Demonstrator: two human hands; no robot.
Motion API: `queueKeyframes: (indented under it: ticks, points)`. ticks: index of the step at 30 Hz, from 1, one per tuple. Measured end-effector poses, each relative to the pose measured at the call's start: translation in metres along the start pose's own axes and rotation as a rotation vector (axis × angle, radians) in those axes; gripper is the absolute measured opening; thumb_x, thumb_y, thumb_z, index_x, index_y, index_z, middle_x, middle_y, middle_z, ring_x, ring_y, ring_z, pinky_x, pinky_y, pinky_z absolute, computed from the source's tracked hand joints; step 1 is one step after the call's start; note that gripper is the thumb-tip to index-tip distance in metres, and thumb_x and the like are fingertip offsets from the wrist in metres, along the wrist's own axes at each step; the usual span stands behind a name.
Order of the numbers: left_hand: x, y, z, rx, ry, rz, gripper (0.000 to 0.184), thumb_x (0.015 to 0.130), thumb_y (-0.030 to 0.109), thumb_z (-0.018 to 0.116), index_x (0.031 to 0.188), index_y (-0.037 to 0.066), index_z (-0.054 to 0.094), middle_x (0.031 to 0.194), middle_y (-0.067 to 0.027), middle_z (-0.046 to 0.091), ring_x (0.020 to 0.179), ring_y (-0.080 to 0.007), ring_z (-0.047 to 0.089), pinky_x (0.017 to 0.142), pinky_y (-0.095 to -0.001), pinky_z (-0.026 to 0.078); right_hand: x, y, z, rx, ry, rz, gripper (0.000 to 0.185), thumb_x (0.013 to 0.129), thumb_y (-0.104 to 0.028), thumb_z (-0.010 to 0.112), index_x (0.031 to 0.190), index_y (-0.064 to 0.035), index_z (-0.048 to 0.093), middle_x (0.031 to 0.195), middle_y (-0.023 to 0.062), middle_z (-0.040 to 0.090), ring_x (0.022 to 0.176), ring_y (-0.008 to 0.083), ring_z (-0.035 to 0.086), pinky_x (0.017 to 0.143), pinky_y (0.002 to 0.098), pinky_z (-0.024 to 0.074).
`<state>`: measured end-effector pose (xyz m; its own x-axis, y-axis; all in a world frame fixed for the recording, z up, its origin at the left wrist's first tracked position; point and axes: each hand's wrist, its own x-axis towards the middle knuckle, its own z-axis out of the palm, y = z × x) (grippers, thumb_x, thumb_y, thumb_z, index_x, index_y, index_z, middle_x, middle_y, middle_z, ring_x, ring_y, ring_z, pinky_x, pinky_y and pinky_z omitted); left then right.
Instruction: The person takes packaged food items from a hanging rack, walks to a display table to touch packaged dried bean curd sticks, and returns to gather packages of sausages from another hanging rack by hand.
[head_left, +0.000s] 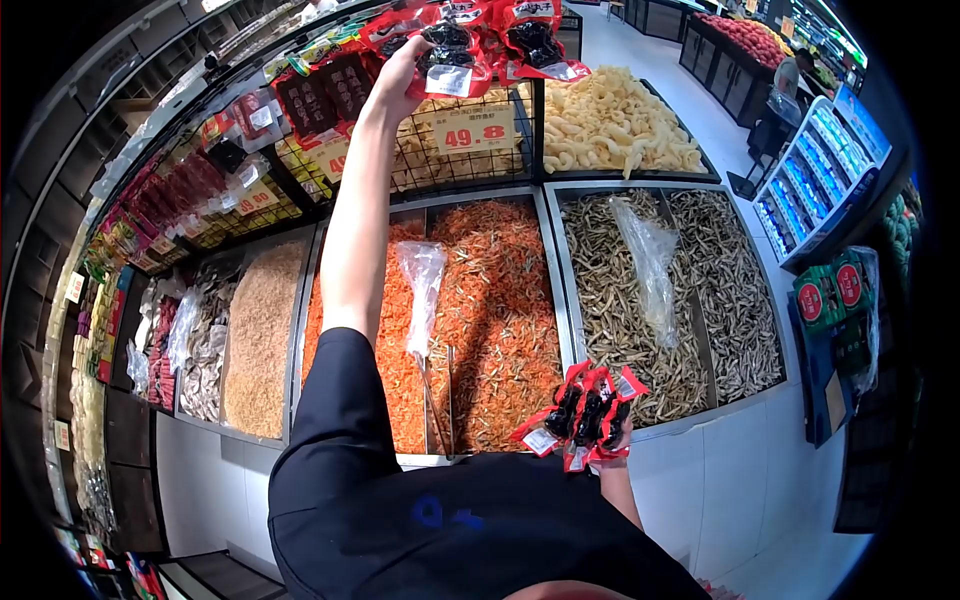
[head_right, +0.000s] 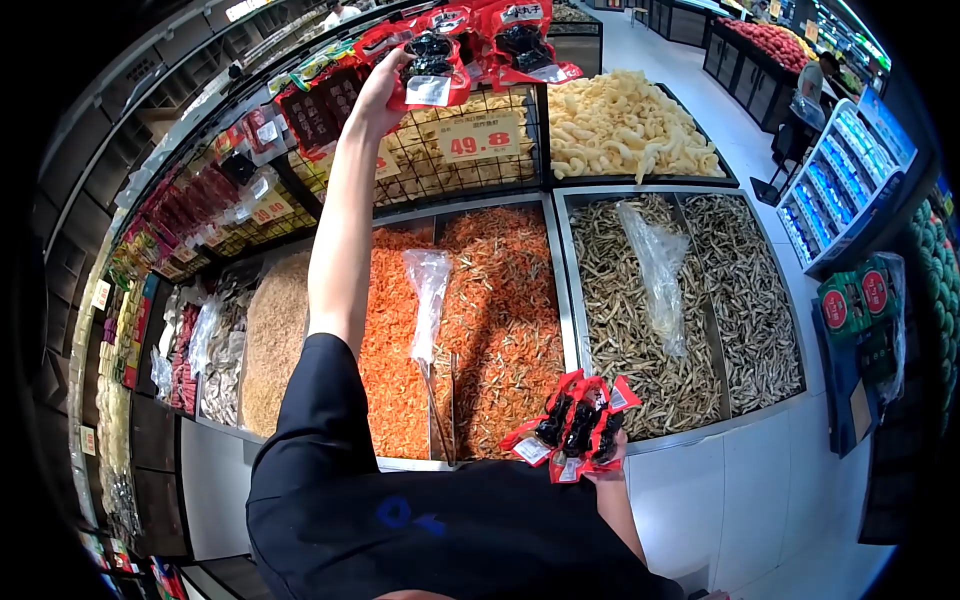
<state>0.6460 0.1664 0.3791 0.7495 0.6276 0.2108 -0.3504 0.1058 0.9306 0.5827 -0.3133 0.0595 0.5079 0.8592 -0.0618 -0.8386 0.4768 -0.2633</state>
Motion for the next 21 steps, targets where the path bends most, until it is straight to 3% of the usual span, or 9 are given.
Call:
queueKeyframes:
  ticks: [5,10,13,14,15,17,18,19,21]
  points:
    - [-0.061,0.010,-0.008,0.051,-0.028,0.040,0.021,0.087,0.021,0.053,0.098,0.003,0.056,0.079,-0.0047,0.063,0.065,-0.0125,0.065,0.056,-0.0293,0.057,-0.001,0.002,0.014,-0.034,-0.019,-0.017,0.096,0.068,-0.042,0.078,0.144,-0.0082,0.030,0.140,0.0180,0.042,0.126,0.0358,0.046,0.105,0.0544,0.0375]
    - [-0.107,-0.010,-0.006,-0.082,-0.099,-0.040,0.028,0.089,0.023,0.050,0.105,0.001,0.056,0.091,-0.0076,0.067,0.077,-0.0165,0.066,0.070,-0.0322,0.058,-0.002,0.005,0.019,-0.089,0.003,-0.007,0.095,0.069,-0.044,0.077,0.144,-0.0085,0.030,0.140,0.0172,0.042,0.126,0.0345,0.046,0.105,0.0528,0.0383]
    - [-0.106,-0.028,-0.009,0.096,-0.069,0.027,0.032,0.089,0.025,0.061,0.111,0.002,0.056,0.103,-0.0090,0.065,0.086,-0.0146,0.065,0.078,-0.0303,0.055,-0.002,0.007,0.016,-0.111,-0.009,0.001,0.095,0.069,-0.045,0.077,0.143,-0.0080,0.031,0.140,0.0167,0.043,0.125,0.0345,0.047,0.105,0.0523,0.0389]
    - [-0.102,-0.030,-0.008,0.056,-0.133,0.056,0.050,0.086,0.021,0.069,0.124,0.001,0.045,0.106,-0.0116,0.063,0.088,-0.0160,0.065,0.078,-0.0311,0.056,-0.001,0.008,0.015,-0.113,-0.010,0.001,0.095,0.069,-0.045,0.077,0.143,-0.0080,0.031,0.140,0.0167,0.043,0.125,0.0345,0.047,0.105,0.0523,0.0389]
    - [-0.102,-0.031,-0.003,0.054,-0.133,0.058,0.050,0.086,0.021,0.069,0.124,0.001,0.045,0.106,-0.0116,0.063,0.088,-0.0160,0.065,0.078,-0.0311,0.056,-0.001,0.009,0.013,-0.110,-0.047,0.009,0.095,0.069,-0.045,0.077,0.143,-0.0077,0.030,0.140,0.0165,0.043,0.125,0.0344,0.047,0.105,0.0521,0.0391]
    - [-0.100,-0.031,0.006,0.139,-0.049,0.254,0.071,0.085,0.017,0.070,0.138,0.003,0.026,0.105,-0.0151,0.063,0.091,-0.0191,0.065,0.078,-0.0335,0.056,0.000,0.010,0.013,-0.110,-0.084,0.014,0.095,0.069,-0.044,0.076,0.143,-0.0074,0.030,0.139,0.0164,0.043,0.125,0.0343,0.047,0.105,0.0519,0.0392]
    - [-0.099,-0.025,0.009,0.237,-0.064,0.284,0.087,0.084,0.015,0.071,0.145,0.010,0.009,0.108,-0.0189,0.061,0.093,-0.0212,0.064,0.078,-0.0354,0.057,0.000,0.011,0.014,-0.094,-0.071,0.020,0.095,0.069,-0.044,0.077,0.143,-0.0070,0.031,0.139,0.0164,0.043,0.125,0.0343,0.047,0.105,0.0517,0.0392]
    - [-0.093,-0.025,0.009,0.236,-0.065,0.285,0.087,0.084,0.015,0.071,0.145,0.010,0.009,0.108,-0.0189,0.061,0.093,-0.0212,0.064,0.078,-0.0354,0.057,0.000,0.011,0.015,-0.079,-0.058,0.025,0.094,0.069,-0.043,0.077,0.143,-0.0066,0.031,0.139,0.0165,0.044,0.125,0.0343,0.047,0.105,0.0516,0.0392]
    - [-0.076,-0.025,0.010,0.432,-0.140,0.519,0.085,0.086,0.019,0.069,0.147,0.016,0.010,0.104,-0.0168,0.062,0.090,-0.0198,0.064,0.078,-0.0332,0.056,-0.001,0.011,0.011,-0.072,-0.031,0.028,0.095,0.068,-0.042,0.077,0.143,-0.0065,0.031,0.139,0.0165,0.044,0.124,0.0343,0.047,0.105,0.0515,0.0391]
